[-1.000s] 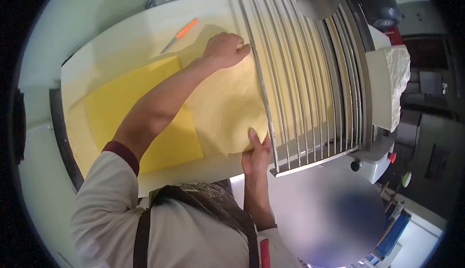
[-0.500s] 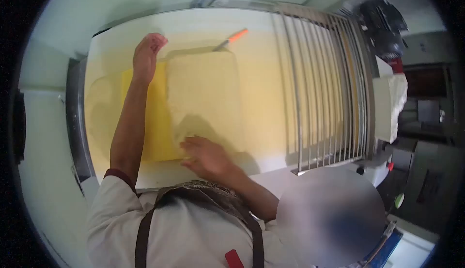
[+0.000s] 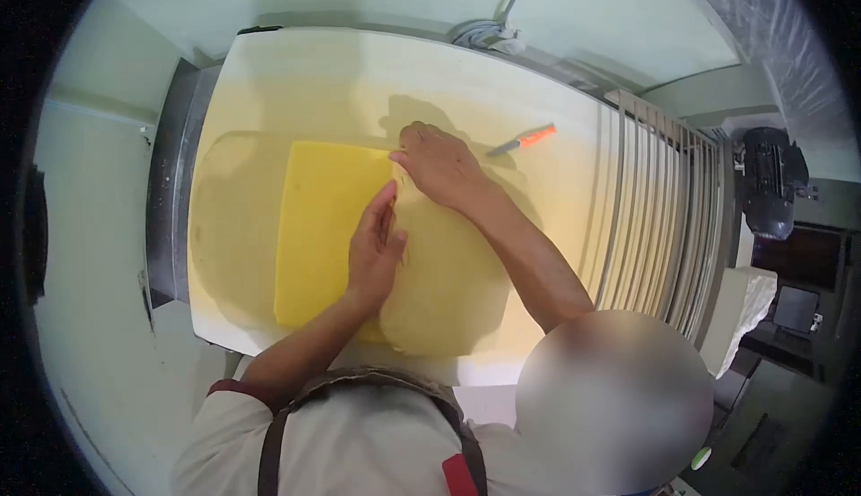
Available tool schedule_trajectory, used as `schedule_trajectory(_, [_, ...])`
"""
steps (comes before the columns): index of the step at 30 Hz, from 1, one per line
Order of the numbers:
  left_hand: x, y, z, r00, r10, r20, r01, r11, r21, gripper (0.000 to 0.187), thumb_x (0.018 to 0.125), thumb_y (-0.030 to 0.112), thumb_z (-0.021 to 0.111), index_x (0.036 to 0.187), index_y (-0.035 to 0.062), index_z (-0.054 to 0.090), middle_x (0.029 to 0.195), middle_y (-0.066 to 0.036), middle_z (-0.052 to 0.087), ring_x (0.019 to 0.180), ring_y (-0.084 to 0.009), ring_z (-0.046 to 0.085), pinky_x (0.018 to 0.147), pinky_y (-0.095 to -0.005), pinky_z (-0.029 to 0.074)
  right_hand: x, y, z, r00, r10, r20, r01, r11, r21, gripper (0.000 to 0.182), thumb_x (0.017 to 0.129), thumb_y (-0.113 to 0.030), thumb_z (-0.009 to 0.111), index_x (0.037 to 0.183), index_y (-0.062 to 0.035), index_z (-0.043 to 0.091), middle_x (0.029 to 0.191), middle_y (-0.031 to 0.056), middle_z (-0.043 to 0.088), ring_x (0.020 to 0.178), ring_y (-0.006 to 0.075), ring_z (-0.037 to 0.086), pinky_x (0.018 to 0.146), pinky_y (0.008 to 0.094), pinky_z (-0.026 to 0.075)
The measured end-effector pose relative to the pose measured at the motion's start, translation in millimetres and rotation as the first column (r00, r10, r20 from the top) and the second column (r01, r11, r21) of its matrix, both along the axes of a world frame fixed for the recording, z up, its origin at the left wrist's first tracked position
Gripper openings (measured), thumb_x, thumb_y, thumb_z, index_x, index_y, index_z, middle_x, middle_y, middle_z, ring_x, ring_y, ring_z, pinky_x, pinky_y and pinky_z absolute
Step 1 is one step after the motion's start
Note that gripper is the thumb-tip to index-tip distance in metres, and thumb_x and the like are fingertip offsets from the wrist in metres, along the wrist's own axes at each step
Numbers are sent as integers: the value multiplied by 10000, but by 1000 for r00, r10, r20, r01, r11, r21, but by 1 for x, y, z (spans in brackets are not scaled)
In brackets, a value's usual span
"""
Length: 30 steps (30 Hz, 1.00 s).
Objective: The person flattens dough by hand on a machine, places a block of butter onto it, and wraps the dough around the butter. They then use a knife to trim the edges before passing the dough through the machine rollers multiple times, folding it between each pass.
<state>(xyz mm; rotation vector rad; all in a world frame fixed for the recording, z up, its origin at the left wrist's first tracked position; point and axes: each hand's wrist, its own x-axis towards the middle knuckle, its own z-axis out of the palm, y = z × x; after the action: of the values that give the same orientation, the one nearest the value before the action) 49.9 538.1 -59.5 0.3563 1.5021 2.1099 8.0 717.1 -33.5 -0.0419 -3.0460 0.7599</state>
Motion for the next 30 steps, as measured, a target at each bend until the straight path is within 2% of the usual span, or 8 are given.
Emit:
schedule_trajectory(3, [-2, 2, 12, 979, -50, -196, 9, 979, -205, 492, 867, -24, 512, 1343, -6, 387, 1393, -173, 395, 1329, -265, 367, 1108, -365, 276, -30, 10, -11, 963, 108, 247, -75, 987, -141, 250, 925, -267, 547, 954, -19, 543, 952, 147, 586, 903, 329, 574, 767, 432, 440])
schedule_trajectory(8, [-75, 2, 31, 781, -201, -591, -143, 864, -482, 279, 872, 81, 567, 1149, 45, 573, 1175, -139, 590, 1136, -297, 540, 971, -372, 414, -8, 92, -13, 995, -92, -40, 57, 847, -528, 192, 893, -164, 599, 1020, -20, 610, 946, 136, 618, 871, 252, 587, 800, 353, 464])
schedule_trajectory(9, [-100, 10, 29, 765, -238, -598, -124, 857, -499, 234, 875, 126, 573, 1097, 59, 607, 1115, -131, 622, 1059, -316, 575, 915, -382, 448, 9, 117, -5, 988, -14, -155, -37, 946, -322, 187, 801, -107, 676, 977, -51, 647, 955, 114, 615, 880, 246, 580, 794, 329, 465])
schedule_trajectory(11, [-139, 32, 23, 758, -431, -490, 73, 803, -592, 219, 883, 211, 577, 996, 30, 626, 1008, -133, 652, 1000, -311, 602, 853, -386, 468, 51, 148, -13, 996, -80, -35, 73, 980, -183, 198, 738, -88, 710, 932, -83, 673, 951, 112, 610, 889, 259, 568, 803, 323, 464])
schedule_trajectory(17, [-193, 87, 20, 317, -946, 60, 442, 91, -892, 267, 878, 233, 558, 926, -16, 642, 792, -132, 633, 765, -207, 595, 702, -329, 459, 96, 186, -44, 876, -473, -98, 477, 879, 15, 265, 737, -95, 707, 1000, -103, 672, 1043, 137, 599, 993, 314, 558, 871, 399, 460])
schedule_trajectory(20, [-192, 92, 14, 282, -958, 44, 433, 86, -898, 252, 866, 221, 576, 904, -20, 640, 724, -85, 590, 686, -155, 536, 653, -311, 438, 81, 154, -7, 850, -456, -264, 527, 735, 426, 356, 758, -82, 682, 1109, -77, 619, 1128, 160, 582, 1080, 341, 539, 929, 422, 433])
schedule_trajectory(24, [-183, 77, -2, 507, -854, -115, 541, 419, -729, 215, 858, 203, 613, 831, -9, 634, 685, -26, 550, 648, -131, 493, 579, -322, 402, 23, 90, -7, 994, -67, 89, 99, 895, -434, 260, 881, -156, 618, 1103, -22, 613, 1024, 133, 631, 926, 228, 603, 864, 343, 466])
schedule_trajectory(30, [-174, 76, 14, 615, -788, 14, 520, 393, -758, 200, 841, 188, 654, 913, 2, 665, 737, -41, 615, 688, -132, 535, 613, -306, 434, -21, 66, -10, 875, 126, 467, 73, 920, -386, 238, 909, -219, 578, 955, 6, 642, 738, 59, 599, 692, 137, 500, 655, 300, 424])
